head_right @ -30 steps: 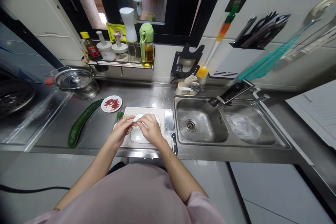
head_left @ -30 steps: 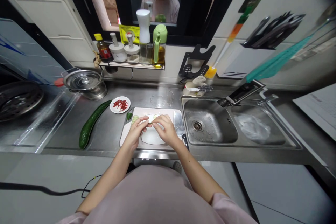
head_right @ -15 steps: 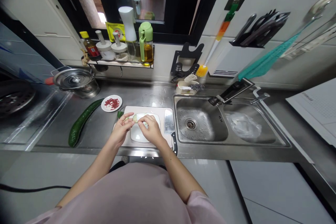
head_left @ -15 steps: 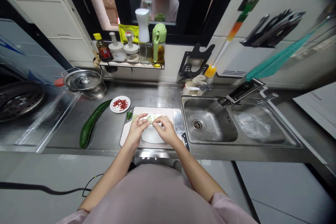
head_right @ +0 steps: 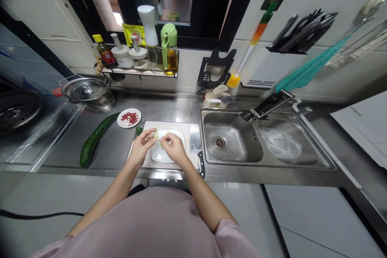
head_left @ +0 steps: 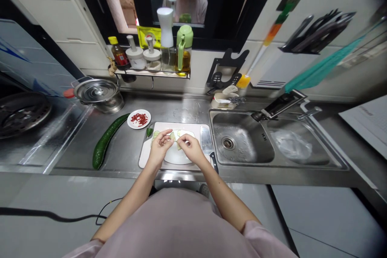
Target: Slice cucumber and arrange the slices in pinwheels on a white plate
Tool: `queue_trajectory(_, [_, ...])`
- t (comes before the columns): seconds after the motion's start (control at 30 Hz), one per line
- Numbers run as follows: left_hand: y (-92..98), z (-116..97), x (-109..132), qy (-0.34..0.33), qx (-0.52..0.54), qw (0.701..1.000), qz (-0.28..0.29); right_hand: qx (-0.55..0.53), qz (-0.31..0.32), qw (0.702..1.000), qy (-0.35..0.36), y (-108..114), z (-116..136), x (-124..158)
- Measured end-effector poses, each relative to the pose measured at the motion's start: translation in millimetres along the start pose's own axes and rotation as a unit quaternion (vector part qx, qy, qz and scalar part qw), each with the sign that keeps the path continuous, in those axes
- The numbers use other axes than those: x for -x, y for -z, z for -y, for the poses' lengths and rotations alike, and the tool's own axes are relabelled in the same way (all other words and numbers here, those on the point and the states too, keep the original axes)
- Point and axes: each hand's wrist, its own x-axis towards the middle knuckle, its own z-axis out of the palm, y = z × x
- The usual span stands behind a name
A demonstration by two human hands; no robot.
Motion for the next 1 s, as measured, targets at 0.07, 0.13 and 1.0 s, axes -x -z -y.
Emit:
queue_trajectory(0.07, [0.1,2.5,-0.3,-0.007,-0.006,1.0,-0.007,-0.019,0.006,1.0,-0.018,0.0,-1.7,-1.2])
queue_trajectory(0.13, [0.2,6.0,-0.9,-0.009,-0.015,1.0,-0.012,-0.031,0.011,0.999,-0.031,0.3,-4.2,-2.4])
queue_trajectory(1.0, [0.6,107.2,-80.1,0.052,-0.29,0.955,-0.047,0.259,0.058,0.959,-0.101,9.8,-84.3,-65.9])
